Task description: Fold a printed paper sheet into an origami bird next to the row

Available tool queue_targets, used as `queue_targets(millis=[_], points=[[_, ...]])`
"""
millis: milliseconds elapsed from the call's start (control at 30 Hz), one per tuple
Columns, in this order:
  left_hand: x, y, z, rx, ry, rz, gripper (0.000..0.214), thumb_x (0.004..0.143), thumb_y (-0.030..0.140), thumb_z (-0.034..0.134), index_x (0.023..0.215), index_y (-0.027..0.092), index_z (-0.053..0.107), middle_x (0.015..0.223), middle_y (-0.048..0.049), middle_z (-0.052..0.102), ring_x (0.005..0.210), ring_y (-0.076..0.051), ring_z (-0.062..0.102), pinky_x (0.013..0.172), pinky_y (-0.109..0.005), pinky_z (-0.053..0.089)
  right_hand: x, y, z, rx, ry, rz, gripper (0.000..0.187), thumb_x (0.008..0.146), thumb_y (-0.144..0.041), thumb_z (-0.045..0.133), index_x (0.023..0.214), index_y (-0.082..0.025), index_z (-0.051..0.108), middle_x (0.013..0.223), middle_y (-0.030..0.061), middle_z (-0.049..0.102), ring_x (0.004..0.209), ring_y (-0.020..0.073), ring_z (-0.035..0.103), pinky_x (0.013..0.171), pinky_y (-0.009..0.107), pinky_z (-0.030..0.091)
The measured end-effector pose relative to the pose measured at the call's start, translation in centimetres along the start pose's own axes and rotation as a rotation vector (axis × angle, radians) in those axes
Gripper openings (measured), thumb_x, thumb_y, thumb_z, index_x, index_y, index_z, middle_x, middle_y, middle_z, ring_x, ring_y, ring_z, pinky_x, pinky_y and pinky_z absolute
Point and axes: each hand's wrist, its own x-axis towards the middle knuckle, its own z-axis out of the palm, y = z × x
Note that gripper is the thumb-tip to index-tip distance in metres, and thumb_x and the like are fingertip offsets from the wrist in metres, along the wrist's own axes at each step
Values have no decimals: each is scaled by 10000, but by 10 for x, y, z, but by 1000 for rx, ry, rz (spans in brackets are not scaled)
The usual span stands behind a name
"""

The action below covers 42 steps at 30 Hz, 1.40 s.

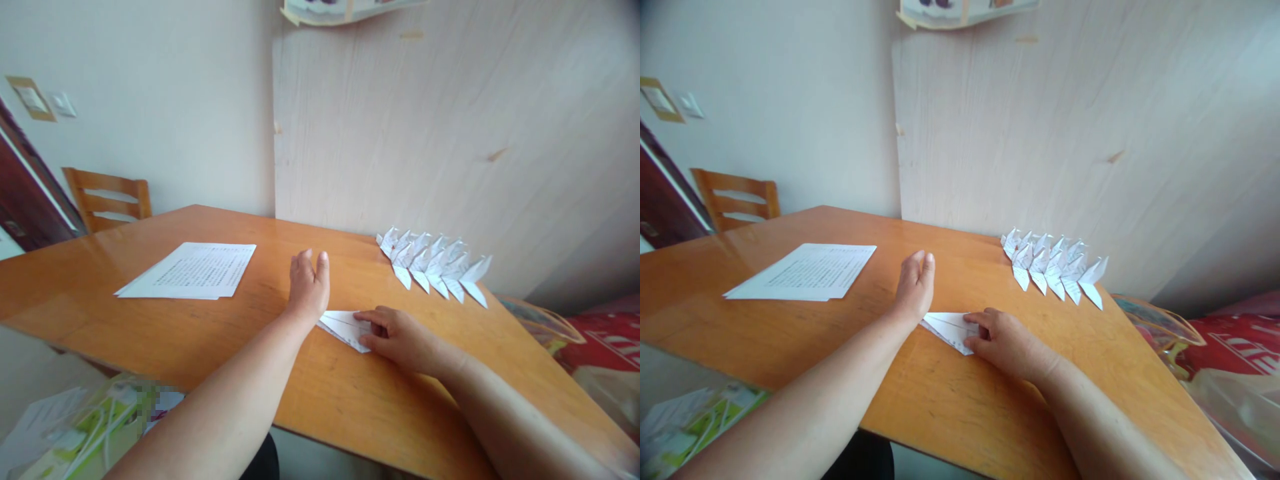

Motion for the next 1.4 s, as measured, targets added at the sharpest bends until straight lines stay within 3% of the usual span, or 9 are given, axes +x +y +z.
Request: queue_targets(millis=[100, 167, 300, 400, 533, 733, 933, 1200, 1400], points=[[-4, 7, -7, -100, -3, 149, 341, 965, 393, 404, 1216, 176, 485, 1292, -132, 568, 1235, -224, 516, 1047, -344, 408, 0, -1, 0, 6, 10, 2, 414, 814, -262, 636, 1218, -191, 693, 846, 39, 648, 706, 155, 584, 667, 270, 442], [-11, 12, -8, -186, -206, 230, 212, 940, 301, 424, 1099, 197, 519, 1098, -71, 636, 1022, -177, 605, 908, -294, 481, 1, -2, 0, -1, 15, -5, 381, 807, -254, 636, 1177, -196, 708, 829, 34, 647, 692, 151, 578, 649, 263, 431], [-26, 11, -2, -123, -641, 295, 95, 798, 166, 515, 883, 203, 536, 845, -6, 621, 766, -147, 582, 671, -256, 474, 2, -5, 0, 1, -13, -55, 271, 798, -194, 597, 1037, -206, 724, 769, 8, 653, 659, 140, 568, 614, 245, 396], [-30, 5, 1, -70, -752, 294, 111, 777, 197, 560, 885, 208, 537, 855, -3, 628, 760, -157, 576, 613, -251, 447, 1, -8, -3, 38, -27, -81, 222, 784, -161, 576, 954, -195, 715, 744, -4, 658, 657, 136, 564, 611, 236, 387], [-28, -2, 1, -37, -802, 350, 165, 747, 135, 527, 894, 205, 552, 886, -8, 633, 808, -164, 586, 662, -256, 460, 2, -2, -8, 154, -14, -60, 285, 778, -113, 512, 965, -194, 711, 783, -3, 671, 672, 133, 564, 602, 232, 394], [-23, -5, -2, 40, -805, 379, 345, 703, 73, 499, 994, 202, 633, 995, -29, 614, 865, -170, 602, 740, -271, 492, 12, 17, -8, 524, 63, 307, 413, 791, -133, 528, 1189, -141, 638, 752, 40, 679, 633, 140, 590, 567, 242, 445], [-23, -1, -5, 50, -859, 372, 359, 762, 103, 515, 1053, 210, 697, 1079, -47, 601, 949, -181, 611, 818, -281, 506, 13, 16, -17, 752, 131, 465, 279, 786, -93, 524, 1042, -145, 624, 698, 42, 683, 580, 135, 610, 571, 256, 497], [-21, -2, -4, 68, -853, 398, 352, 770, 109, 521, 1063, 196, 695, 1057, -46, 611, 933, -176, 621, 835, -289, 507, 9, 18, -35, 796, 307, 373, 138, 785, -97, 522, 863, -166, 613, 647, 23, 649, 516, 115, 574, 496, 231, 465], [-21, 0, -6, 79, -866, 387, 330, 790, 140, 517, 1056, 201, 701, 1075, -50, 601, 978, -188, 617, 863, -293, 500, 8, 14, -28, 647, 139, 383, 121, 764, -106, 518, 793, -168, 617, 611, 10, 632, 505, 122, 577, 495, 237, 483]])
